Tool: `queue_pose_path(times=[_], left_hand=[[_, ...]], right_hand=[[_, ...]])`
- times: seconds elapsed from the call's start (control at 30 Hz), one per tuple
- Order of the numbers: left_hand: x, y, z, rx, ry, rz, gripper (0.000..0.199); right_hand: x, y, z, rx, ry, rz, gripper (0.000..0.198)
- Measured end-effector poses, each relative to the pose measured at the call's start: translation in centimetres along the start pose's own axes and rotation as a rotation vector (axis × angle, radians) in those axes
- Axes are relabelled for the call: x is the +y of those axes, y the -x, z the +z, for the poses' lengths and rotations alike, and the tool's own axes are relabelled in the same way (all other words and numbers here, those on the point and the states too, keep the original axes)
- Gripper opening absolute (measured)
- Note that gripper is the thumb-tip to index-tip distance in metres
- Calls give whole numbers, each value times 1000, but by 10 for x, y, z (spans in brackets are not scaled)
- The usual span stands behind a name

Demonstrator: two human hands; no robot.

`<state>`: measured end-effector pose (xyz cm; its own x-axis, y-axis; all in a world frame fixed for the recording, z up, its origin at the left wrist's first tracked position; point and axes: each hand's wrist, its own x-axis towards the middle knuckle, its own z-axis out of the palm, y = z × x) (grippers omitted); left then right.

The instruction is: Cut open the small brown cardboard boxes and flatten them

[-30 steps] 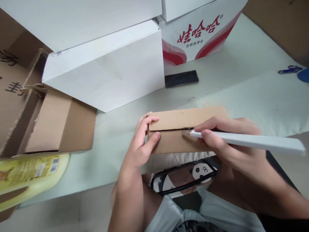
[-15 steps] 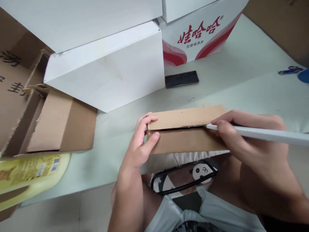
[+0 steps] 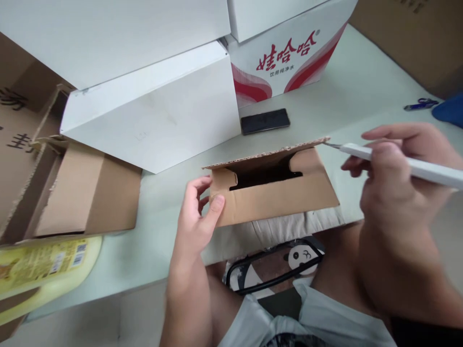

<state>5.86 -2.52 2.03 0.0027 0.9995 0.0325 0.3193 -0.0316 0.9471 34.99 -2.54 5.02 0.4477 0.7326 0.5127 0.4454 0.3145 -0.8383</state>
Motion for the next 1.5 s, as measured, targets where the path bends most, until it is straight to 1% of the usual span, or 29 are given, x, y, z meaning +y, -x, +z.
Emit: queue_pose_path(times=[0.07, 0.17, 0.23, 0.3, 0.37, 0.43, 0.5, 0.53, 0.57, 0.6, 0.63, 0.73, 0.77, 0.8, 0.83, 0.87, 0.9, 0.97, 1.1, 1.17, 1.2, 1.27, 1.37, 1.43, 1.47, 1.5], left_hand=[[5, 1, -3, 15, -82, 18, 39], [13, 5, -6, -24, -157, 54, 40], [16, 7, -6, -70, -178, 72, 41], [16, 9, -6, -92, -168, 95, 38], [13, 8, -8, -44, -114, 132, 33], [10, 7, -12, 60, -13, 189, 25], [8, 5, -18, 168, 121, 235, 14], [9, 4, -22, 217, 195, 249, 10], [10, 4, -27, 266, 264, 267, 8], [12, 3, -31, 314, 323, 291, 7], [14, 3, -35, 360, 373, 319, 7], [16, 0, -44, 441, 456, 380, 6], [15, -1, -45, 448, 467, 374, 7], [13, -3, -46, 451, 476, 361, 9], [11, -4, -46, 451, 484, 352, 12], [8, -6, -45, 450, 492, 347, 14], [6, -7, -44, 446, 501, 343, 15], [4, -8, -42, 435, 511, 329, 15], [8, -9, -38, 426, 498, 289, 14], [12, -9, -37, 433, 490, 259, 13], [13, -9, -37, 436, 489, 242, 13], [14, -9, -36, 443, 493, 224, 13], [14, -10, -35, 448, 502, 206, 13], [14, -10, -35, 458, 503, 186, 12], [14, -10, -35, 463, 504, 177, 12], [14, -10, -35, 467, 506, 170, 12]], right_hand=[[6, -3, 9, 26, -172, 2, 11], [11, -4, 20, 80, -371, 23, 7], [14, -1, 25, 109, -401, 25, 7], [16, 1, 29, 94, -381, 17, 10], [17, 3, 31, 91, -359, -38, 17], [18, 4, 31, 106, -317, -106, 22], [19, 5, 29, 94, -209, -127, 21], [20, 6, 28, 65, -119, -117, 18], [22, 6, 27, 3, -16, -102, 16], [23, 7, 26, -87, 87, -90, 14], [25, 8, 26, -212, 183, -78, 14], [33, 9, 30, -700, 390, -47, 20], [35, 9, 32, -851, 457, -37, 22], [38, 9, 34, -973, 534, -24, 24], [40, 9, 36, -1060, 611, -12, 28], [41, 9, 38, -1112, 680, -5, 34], [42, 9, 39, -1133, 734, -1, 40], [43, 9, 40, -1128, 801, -3, 47], [42, 9, 40, -1158, 872, 16, 51], [41, 9, 39, -1167, 874, 22, 52], [41, 9, 39, -1144, 857, 17, 50], [40, 9, 39, -1028, 791, 14, 44], [35, 7, 38, -766, 642, 24, 32], [28, 7, 34, -623, 473, 15, 22], [24, 7, 32, -583, 362, 1, 18], [18, 8, 29, -571, 244, -23, 15]])
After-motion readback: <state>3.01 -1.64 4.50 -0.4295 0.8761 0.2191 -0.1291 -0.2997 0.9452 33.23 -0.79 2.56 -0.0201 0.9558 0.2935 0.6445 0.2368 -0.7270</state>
